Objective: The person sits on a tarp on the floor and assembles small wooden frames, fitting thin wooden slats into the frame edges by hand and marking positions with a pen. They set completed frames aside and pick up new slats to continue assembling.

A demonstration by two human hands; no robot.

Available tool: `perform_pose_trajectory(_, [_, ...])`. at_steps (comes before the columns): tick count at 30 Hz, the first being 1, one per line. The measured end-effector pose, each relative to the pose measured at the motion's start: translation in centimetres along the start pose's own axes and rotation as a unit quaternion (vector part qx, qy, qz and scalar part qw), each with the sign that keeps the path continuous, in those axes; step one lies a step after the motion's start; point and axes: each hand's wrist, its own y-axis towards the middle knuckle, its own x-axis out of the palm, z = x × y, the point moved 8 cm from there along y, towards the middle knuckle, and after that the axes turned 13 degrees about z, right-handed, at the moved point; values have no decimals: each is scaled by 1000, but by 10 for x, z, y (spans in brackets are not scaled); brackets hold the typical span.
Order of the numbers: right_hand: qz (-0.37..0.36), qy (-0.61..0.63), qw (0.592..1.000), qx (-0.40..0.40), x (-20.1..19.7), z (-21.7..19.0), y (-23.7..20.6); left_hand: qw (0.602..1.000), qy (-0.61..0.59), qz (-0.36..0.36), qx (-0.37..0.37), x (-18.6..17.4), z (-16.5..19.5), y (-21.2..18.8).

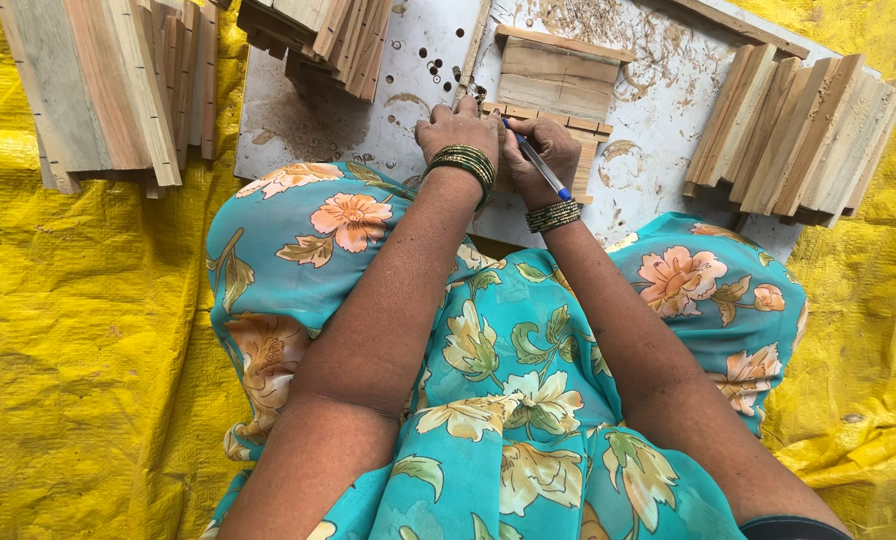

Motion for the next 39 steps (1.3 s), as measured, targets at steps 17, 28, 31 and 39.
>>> perform_pose_trajectory(17, [-7, -12, 1000, -5, 1, 4, 0, 1000, 11, -6, 3, -1, 1, -2])
perform_pose_trajectory(28, [-11, -7, 1000, -17, 1, 2, 1, 1000, 19, -14, 7, -6, 1, -6])
perform_pose_trajectory(31, [-7, 0, 1000, -17, 0, 1, 1, 1000, 17, -16, 6, -6, 1, -6])
perform_pose_trajectory(39, [-6, 0, 1000, -16, -1, 0, 1, 1000, 10, -1, -2, -2, 2, -3])
